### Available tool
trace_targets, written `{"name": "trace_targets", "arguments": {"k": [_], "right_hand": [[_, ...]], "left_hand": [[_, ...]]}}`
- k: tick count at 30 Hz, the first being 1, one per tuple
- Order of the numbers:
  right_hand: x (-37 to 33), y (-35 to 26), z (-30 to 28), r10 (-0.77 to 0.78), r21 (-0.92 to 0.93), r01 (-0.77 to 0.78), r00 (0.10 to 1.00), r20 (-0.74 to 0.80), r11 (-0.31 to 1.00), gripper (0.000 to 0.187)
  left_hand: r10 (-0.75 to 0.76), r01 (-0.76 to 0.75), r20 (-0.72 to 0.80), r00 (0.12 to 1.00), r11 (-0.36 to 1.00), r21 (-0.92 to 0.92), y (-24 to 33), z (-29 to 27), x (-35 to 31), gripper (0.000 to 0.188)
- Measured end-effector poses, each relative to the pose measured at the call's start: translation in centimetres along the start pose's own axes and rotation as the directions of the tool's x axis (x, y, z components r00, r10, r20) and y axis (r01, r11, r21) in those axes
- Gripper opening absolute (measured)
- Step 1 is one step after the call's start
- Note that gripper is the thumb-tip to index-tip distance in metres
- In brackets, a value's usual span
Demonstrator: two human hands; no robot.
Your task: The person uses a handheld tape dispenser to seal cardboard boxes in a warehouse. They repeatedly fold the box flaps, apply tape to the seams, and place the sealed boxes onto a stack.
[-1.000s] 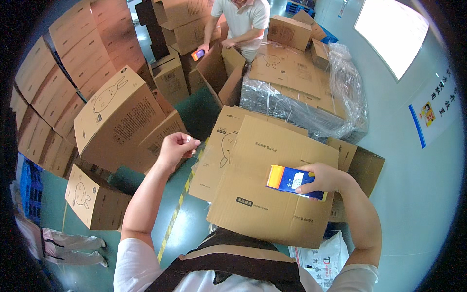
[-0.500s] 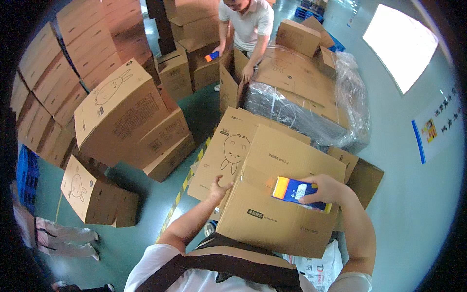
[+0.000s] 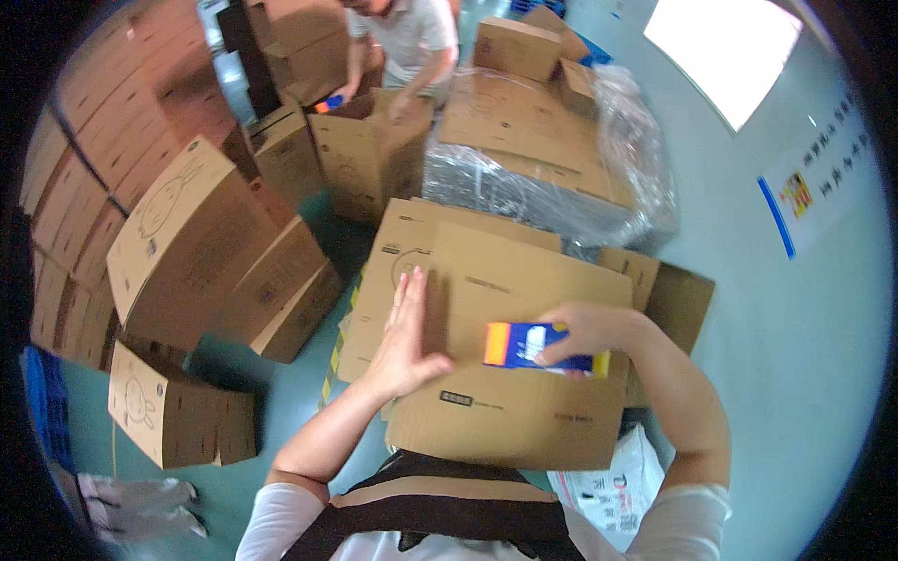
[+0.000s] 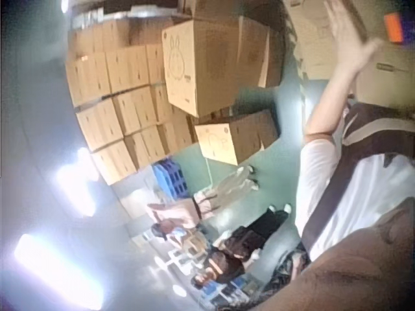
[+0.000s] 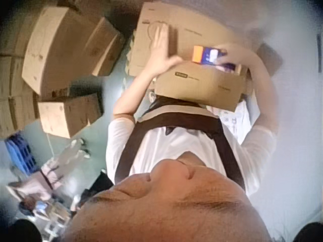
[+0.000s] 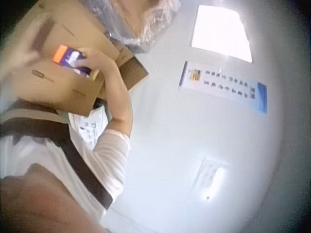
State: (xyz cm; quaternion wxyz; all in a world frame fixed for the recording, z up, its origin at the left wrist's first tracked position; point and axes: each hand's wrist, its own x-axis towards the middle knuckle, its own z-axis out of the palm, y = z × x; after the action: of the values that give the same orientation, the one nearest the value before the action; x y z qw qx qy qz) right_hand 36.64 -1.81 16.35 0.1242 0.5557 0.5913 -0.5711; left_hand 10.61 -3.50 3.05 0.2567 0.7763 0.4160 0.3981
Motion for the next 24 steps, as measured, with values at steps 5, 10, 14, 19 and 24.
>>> {"name": "trace_targets", "arguments": {"k": [5,10,14,19,24], "right_hand": [[-0.7,-0.2,-1.0,0.140,-0.001,-0.141,0.981,0.138,0.990,0.047],[-6.0,6.5,-4.5,0.114,-0.414,-0.141,0.990,-0.088,0.899,0.047],[-11.9,14.2,-3.7,0.491,-0.168,-0.497,0.868,-0.077,0.851,0.060],[-12.4,19.6,-4.3,0.347,-0.204,-0.358,0.934,-0.089,0.911,0.064],[-14.6,20.0,-5.4,0.279,-0.061,-0.287,0.953,-0.118,0.956,0.069]], "left_hand": [[-0.173,-0.048,0.325,0.930,0.819,0.572,2.1,-0.1,0.5,0.121],[-0.015,-0.131,0.241,0.970,0.803,0.581,1.0,-1.2,1.7,0.123],[-0.077,-0.132,0.325,0.943,0.808,0.574,1.4,-0.9,-0.1,0.126],[-0.236,-0.014,0.369,0.899,0.826,0.563,2.6,-1.4,0.7,0.127],[-0.068,-0.133,0.332,0.941,0.828,0.545,1.3,-1.2,0.6,0.127]]}}
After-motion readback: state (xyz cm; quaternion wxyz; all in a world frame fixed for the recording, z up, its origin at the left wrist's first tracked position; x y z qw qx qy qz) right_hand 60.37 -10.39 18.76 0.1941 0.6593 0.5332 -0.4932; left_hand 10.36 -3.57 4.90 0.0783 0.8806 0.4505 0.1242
